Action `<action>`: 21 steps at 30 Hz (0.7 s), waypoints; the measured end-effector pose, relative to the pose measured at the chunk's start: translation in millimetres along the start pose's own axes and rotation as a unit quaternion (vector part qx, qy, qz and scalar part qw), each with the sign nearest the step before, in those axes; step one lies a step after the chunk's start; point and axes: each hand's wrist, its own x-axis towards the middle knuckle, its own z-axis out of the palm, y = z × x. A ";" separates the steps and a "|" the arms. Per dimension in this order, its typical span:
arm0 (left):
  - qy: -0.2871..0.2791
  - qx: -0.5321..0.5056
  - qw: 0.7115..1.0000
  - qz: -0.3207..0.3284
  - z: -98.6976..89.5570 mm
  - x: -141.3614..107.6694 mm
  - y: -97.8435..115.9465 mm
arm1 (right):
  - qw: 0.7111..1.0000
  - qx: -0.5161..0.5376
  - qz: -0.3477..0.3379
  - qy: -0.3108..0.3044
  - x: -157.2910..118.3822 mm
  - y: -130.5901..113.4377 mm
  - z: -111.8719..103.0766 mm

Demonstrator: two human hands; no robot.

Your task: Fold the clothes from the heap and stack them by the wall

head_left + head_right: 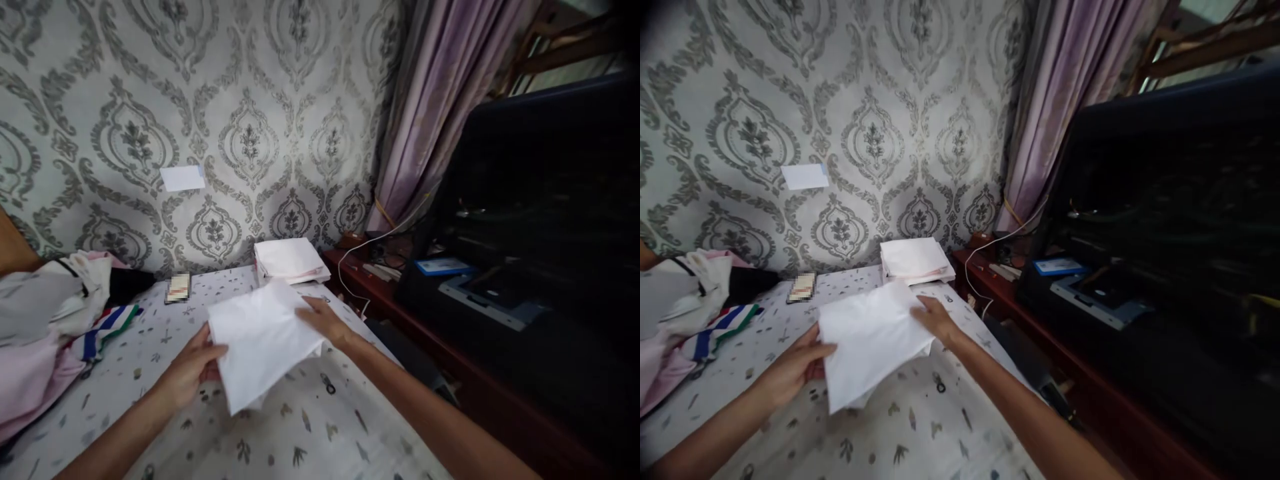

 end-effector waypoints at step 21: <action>0.235 0.072 0.965 0.096 35.3 269.8 6.3 | 0.831 -0.524 -0.083 0.165 225.1 0.7 -8.2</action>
